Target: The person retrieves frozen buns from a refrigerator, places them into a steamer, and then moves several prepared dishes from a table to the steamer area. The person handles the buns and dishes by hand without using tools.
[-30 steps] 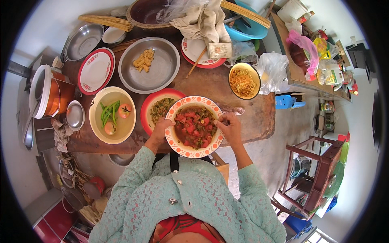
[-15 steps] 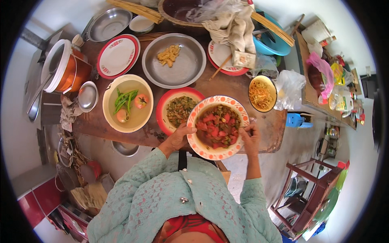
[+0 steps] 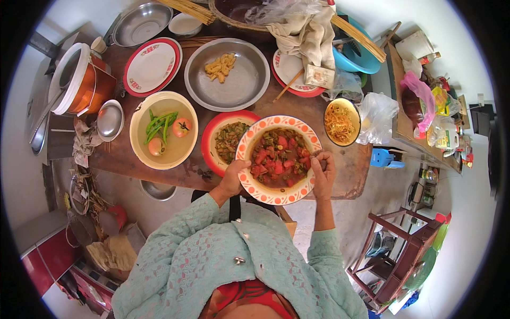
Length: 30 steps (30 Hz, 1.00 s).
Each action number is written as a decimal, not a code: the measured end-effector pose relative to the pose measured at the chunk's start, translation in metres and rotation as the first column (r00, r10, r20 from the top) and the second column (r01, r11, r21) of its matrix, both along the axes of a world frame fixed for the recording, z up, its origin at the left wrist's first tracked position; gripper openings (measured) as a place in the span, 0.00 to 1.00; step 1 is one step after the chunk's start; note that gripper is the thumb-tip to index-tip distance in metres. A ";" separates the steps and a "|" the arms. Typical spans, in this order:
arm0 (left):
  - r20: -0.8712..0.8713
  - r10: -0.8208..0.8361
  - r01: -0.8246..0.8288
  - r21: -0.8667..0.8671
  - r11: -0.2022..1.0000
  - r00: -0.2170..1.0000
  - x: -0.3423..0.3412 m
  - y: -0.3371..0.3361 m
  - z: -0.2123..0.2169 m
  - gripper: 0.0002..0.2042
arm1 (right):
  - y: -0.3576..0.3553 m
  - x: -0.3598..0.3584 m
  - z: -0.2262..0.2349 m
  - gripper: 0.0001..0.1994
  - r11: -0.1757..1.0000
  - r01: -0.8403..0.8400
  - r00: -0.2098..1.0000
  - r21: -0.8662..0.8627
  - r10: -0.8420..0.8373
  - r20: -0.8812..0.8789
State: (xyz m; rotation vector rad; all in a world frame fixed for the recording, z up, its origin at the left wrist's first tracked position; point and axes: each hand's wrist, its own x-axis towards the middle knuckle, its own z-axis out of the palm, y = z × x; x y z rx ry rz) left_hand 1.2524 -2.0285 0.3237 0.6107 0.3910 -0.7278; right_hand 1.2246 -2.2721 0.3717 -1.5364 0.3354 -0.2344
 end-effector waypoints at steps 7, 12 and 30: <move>0.019 0.228 -0.228 -0.022 0.974 0.973 0.017 -0.006 -0.001 0.18 | 0.068 -0.022 -0.006 0.08 0.967 0.235 0.970 -0.097 -0.240 -0.035; 0.098 0.301 -0.305 0.027 0.952 0.949 0.022 -0.007 0.010 0.18 | 0.111 -0.028 -0.010 0.12 0.987 0.142 0.989 -0.070 -0.139 0.046; 0.350 0.671 -0.730 0.060 0.681 0.654 0.041 0.146 0.059 0.22 | -0.027 -0.010 -0.027 0.11 0.811 -0.020 0.999 -0.584 -0.005 -0.042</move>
